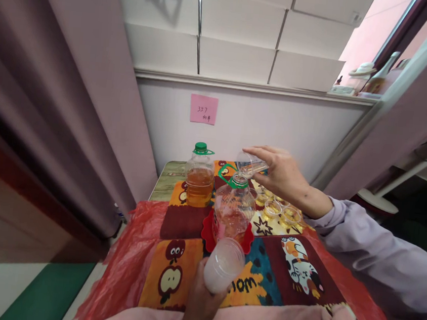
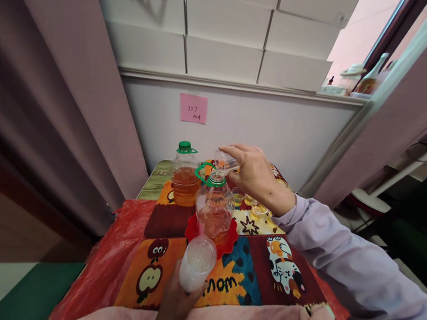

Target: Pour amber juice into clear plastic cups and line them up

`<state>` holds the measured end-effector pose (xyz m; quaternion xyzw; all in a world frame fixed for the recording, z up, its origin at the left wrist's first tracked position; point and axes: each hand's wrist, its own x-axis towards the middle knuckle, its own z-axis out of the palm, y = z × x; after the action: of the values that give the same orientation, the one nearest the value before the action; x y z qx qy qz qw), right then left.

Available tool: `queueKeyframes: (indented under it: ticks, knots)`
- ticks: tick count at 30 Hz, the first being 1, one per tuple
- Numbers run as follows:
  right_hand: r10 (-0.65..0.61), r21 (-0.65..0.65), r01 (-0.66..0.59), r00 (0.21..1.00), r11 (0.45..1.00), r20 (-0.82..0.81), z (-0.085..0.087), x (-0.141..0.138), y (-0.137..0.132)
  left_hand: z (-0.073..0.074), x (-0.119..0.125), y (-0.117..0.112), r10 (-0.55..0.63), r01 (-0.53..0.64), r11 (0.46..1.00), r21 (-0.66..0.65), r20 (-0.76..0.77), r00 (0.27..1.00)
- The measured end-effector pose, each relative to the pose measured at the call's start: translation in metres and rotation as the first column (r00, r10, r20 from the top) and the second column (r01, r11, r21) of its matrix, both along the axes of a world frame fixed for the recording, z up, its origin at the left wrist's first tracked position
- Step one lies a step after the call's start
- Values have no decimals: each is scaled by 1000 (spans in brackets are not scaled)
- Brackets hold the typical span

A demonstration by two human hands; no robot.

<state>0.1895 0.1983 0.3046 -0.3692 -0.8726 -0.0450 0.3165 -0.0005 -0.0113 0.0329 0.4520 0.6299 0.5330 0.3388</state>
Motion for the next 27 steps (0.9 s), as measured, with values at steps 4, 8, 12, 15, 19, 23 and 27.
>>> queueKeyframes:
  ticks: [4,8,12,15,19,23,27]
  knots:
    - [-23,42,20,998,999,59,-1,-2,-1,-3,0,0,2,-2,1000,-7,-7,1000]
    - [-25,91,14,992,996,120,2,-4,-4,-2,1,1,-2,2,1000,-23,-3,1000]
    - [13,138,-41,980,990,197,7,-8,-9,1,1,0,0,0,1000,-12,-9,1000]
    - [42,168,-86,968,982,249,11,-13,-10,1,1,0,13,-13,1000,2,-9,1000]
    - [101,232,-171,953,958,285,12,-14,-8,-1,1,1,31,-31,999,11,-13,999]
    - [83,333,-98,995,938,59,2,-4,-21,-3,3,2,45,-45,999,-6,-5,999]
    - [6,130,58,896,990,-444,-37,2,-72,-2,3,2,38,-38,999,-10,-3,999]
